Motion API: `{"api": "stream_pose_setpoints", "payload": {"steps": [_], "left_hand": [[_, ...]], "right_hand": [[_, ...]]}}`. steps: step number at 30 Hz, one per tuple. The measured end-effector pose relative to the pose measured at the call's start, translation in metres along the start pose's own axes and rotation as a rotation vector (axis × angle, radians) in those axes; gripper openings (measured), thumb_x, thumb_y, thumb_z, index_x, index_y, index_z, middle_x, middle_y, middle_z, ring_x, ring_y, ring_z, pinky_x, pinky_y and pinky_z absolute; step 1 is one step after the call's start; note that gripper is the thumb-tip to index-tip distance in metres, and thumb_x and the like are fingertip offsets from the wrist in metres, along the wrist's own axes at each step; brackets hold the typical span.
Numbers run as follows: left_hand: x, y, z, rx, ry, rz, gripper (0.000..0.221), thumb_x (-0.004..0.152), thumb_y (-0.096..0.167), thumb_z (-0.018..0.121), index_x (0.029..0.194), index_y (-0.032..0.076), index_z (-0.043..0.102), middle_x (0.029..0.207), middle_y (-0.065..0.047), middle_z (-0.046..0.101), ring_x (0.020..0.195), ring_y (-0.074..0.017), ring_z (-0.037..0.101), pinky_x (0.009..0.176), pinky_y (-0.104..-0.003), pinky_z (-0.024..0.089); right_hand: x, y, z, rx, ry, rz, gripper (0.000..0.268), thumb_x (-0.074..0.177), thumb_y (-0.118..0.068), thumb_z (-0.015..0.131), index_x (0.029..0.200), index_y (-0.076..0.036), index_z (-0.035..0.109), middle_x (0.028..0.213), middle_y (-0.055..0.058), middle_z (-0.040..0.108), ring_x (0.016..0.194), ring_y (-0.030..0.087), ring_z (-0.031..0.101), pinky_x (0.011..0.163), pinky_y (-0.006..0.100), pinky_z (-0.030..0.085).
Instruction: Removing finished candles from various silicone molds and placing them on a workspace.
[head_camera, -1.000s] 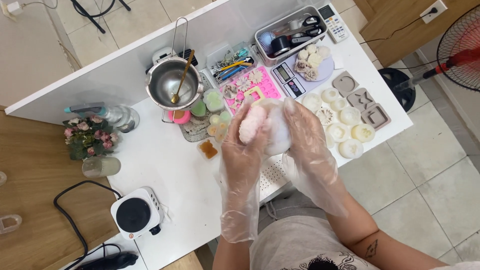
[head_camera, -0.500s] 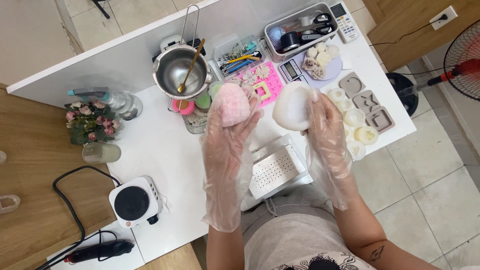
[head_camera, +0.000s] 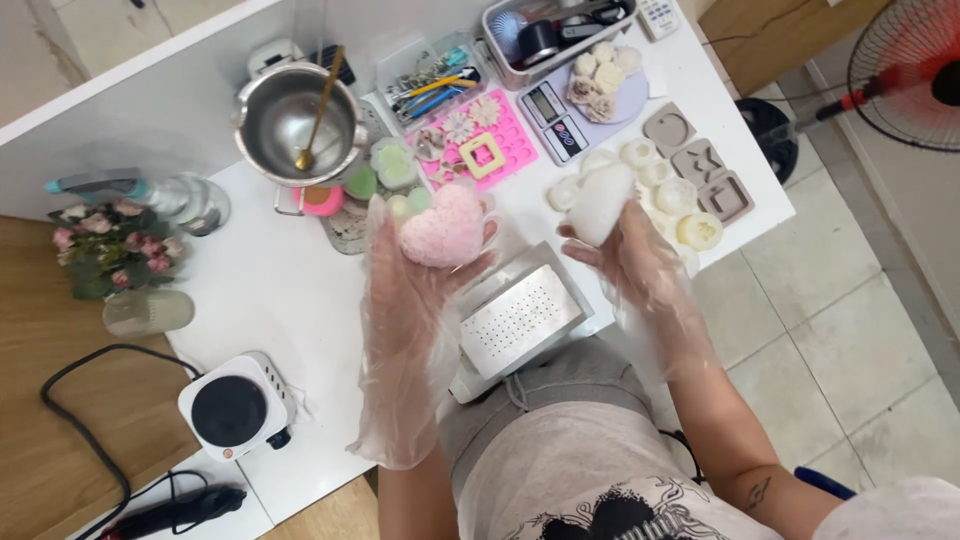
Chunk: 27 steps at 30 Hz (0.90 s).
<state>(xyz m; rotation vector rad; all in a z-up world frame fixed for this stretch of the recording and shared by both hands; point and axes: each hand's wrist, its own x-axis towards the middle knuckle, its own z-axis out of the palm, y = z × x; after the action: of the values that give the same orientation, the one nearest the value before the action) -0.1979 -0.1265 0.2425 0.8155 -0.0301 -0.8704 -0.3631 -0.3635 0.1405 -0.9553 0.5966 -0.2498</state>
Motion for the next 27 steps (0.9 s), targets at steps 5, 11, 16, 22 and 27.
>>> {"api": "stream_pose_setpoints", "payload": {"steps": [5,11,16,22,27], "left_hand": [[-0.002,-0.016,-0.006,-0.013,-0.078,-0.049,0.085,0.102,0.061,0.039,0.150,-0.010,0.040,0.137,-0.030,0.061,0.121,-0.0395,0.066,0.096,-0.047,0.060],[-0.001,-0.031,-0.002,0.023,-0.071,-0.076,0.080,0.103,0.056,0.042,0.150,-0.009,0.038,0.142,-0.029,0.057,0.123,-0.0400,0.064,0.097,-0.047,0.059],[-0.003,-0.043,-0.001,0.085,-0.036,-0.119,0.075,0.103,0.051,0.042,0.148,-0.009,0.037,0.145,-0.027,0.055,0.124,-0.0401,0.063,0.098,-0.048,0.058],[-0.012,-0.055,-0.016,0.080,-0.012,-0.124,0.075,0.106,0.049,0.042,0.149,-0.012,0.038,0.142,-0.028,0.058,0.125,-0.0401,0.063,0.100,-0.047,0.057],[-0.023,-0.065,-0.037,0.207,0.014,-0.118,0.070,0.100,0.044,0.054,0.143,-0.010,0.049,0.133,-0.025,0.066,0.123,-0.0338,0.068,0.101,-0.044,0.060]], "right_hand": [[-0.012,-0.021,0.015,0.629,-0.215,0.147,0.087,0.090,-0.060,0.060,0.156,-0.012,0.028,0.148,0.024,0.048,0.124,0.046,0.058,0.090,0.055,0.060],[-0.011,0.005,-0.027,0.914,-0.270,0.261,0.083,0.087,-0.042,0.084,0.151,-0.011,0.041,0.154,0.026,0.037,0.125,0.040,0.056,0.089,0.046,0.059],[-0.011,0.008,-0.048,0.972,-0.319,0.225,0.068,0.086,-0.016,0.083,0.145,-0.005,0.050,0.168,0.031,0.032,0.129,0.038,0.057,0.093,0.042,0.058],[-0.010,0.010,-0.058,0.436,-0.025,0.090,0.074,0.089,-0.014,0.077,0.154,-0.002,0.043,0.160,0.023,0.036,0.129,0.039,0.058,0.106,0.045,0.058],[0.010,0.025,-0.079,0.375,0.094,0.291,0.064,0.087,-0.015,0.069,0.143,0.003,0.044,0.137,0.036,0.053,0.103,0.047,0.073,0.077,0.043,0.068]]}}
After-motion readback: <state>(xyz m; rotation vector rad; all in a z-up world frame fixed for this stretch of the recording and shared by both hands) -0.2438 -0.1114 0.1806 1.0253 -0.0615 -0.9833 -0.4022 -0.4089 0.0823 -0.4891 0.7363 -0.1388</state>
